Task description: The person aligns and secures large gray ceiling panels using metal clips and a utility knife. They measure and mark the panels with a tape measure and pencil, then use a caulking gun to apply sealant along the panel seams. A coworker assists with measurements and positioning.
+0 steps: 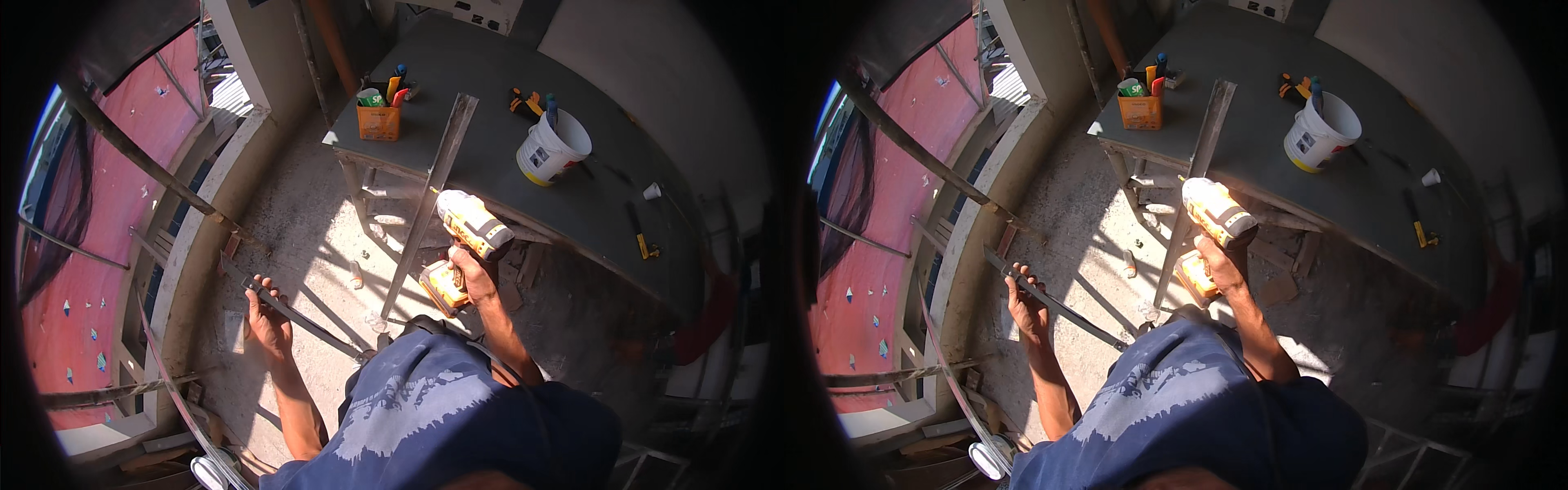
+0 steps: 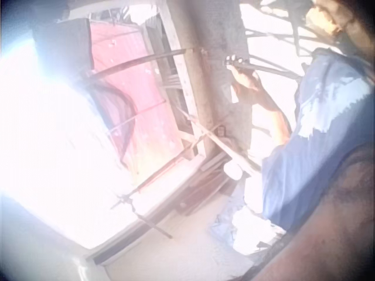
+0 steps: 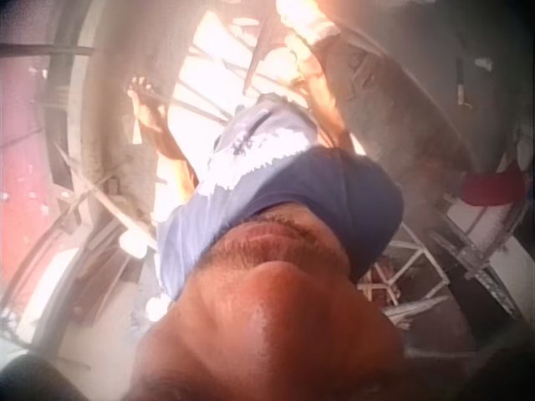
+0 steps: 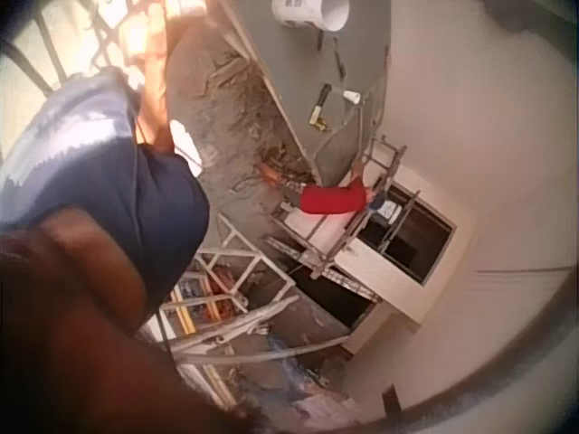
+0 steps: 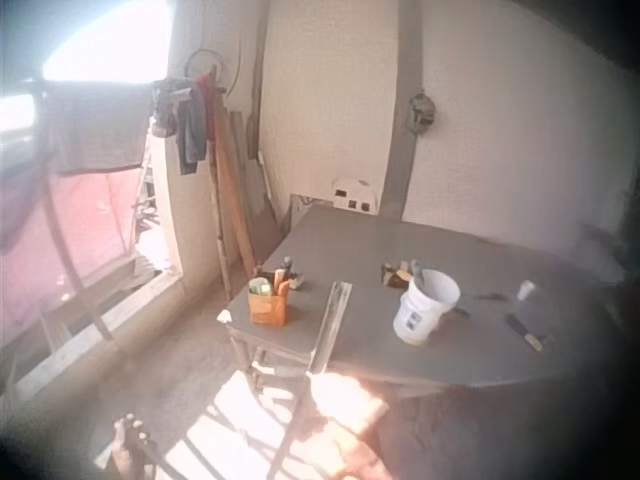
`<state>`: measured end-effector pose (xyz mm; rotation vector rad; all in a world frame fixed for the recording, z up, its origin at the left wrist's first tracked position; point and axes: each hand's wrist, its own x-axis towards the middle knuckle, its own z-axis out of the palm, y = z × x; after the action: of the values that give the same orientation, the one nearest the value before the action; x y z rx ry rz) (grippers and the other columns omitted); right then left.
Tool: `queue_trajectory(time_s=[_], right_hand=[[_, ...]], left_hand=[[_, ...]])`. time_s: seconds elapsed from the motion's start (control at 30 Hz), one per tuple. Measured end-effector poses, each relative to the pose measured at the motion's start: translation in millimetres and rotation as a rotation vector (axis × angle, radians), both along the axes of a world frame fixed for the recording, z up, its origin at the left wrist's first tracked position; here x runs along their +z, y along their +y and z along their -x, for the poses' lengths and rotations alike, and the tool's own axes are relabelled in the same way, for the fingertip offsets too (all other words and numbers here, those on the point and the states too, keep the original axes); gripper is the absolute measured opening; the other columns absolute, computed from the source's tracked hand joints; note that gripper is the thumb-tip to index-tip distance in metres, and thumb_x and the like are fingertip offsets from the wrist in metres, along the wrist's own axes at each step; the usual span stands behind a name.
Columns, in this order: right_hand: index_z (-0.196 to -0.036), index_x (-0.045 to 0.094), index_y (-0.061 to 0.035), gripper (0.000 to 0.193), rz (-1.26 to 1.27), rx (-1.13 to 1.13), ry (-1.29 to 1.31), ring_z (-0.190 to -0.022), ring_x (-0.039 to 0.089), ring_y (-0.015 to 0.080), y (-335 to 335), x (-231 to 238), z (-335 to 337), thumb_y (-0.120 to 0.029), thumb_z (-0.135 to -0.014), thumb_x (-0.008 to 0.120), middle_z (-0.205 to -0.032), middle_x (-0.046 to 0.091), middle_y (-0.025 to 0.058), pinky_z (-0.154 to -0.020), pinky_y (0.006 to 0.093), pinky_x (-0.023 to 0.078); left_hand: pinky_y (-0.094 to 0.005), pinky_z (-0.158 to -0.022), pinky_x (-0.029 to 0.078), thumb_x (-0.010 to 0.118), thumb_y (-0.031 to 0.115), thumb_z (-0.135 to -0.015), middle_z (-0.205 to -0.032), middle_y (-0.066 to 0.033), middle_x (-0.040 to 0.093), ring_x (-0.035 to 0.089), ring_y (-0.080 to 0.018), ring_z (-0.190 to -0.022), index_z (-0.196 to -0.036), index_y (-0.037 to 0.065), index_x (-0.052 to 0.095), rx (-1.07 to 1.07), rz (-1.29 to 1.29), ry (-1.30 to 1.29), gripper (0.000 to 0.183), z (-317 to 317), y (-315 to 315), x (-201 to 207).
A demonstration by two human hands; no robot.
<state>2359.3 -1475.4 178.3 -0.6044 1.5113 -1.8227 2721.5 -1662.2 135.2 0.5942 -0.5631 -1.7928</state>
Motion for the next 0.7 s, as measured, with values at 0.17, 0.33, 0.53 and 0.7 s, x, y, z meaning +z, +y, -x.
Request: queue_trajectory(time_s=[0.17,0.33,0.53,0.7], right_hand=[[-0.101,0.062,-0.0040,0.016,-0.020,-0.067,-0.113,-0.075,0.060,0.0128,-12.5,14.0,80.2,-0.014,-0.089,0.061,-0.084,0.060,0.0037,-0.071,0.0279,0.051],[-0.087,0.061,-0.0059,0.006,0.030,-0.207,-0.074,-0.062,0.060,0.0151,-45.7,12.7,179.9,-0.012,-0.087,0.062,-0.076,0.061,0.0042,-0.062,0.0302,0.051],[-0.086,0.059,-0.0074,0.010,-0.009,-0.178,-0.077,-0.056,0.060,0.0151,-123.4,-15.1,297.8,-0.013,-0.086,0.067,-0.072,0.061,0.0044,-0.054,0.0299,0.049],[-0.091,0.058,-0.0049,0.016,-0.157,-0.109,-0.058,-0.058,0.060,0.0148,-165.9,-22.6,362.2,-0.018,-0.085,0.066,-0.074,0.061,0.0050,-0.056,0.0307,0.048]], left_hand=[[-0.0301,-0.086,0.050,0.062,0.040,-0.100,-0.112,-0.0055,0.065,0.060,-0.0128,-0.090,-0.130,0.006,0.054,0.235,-0.027,-0.065,0.046,-99.9,-4.2,-52.0],[-0.0261,-0.076,0.051,0.061,0.043,-0.099,-0.114,-0.0016,0.065,0.060,-0.0101,-0.087,-0.129,0.008,0.055,0.407,-0.090,-0.256,0.046,-140.4,37.3,-78.7],[-0.0262,-0.074,0.050,0.059,0.042,-0.101,-0.104,-0.0032,0.066,0.059,-0.0122,-0.084,-0.122,0.006,0.059,0.623,-0.260,-0.283,0.042,-58.6,114.2,-140.5],[-0.0306,-0.073,0.046,0.050,0.042,-0.105,-0.109,-0.0049,0.066,0.055,-0.0161,-0.082,-0.120,0.006,0.061,0.735,-0.446,-0.312,0.040,10.3,132.4,-154.0]])
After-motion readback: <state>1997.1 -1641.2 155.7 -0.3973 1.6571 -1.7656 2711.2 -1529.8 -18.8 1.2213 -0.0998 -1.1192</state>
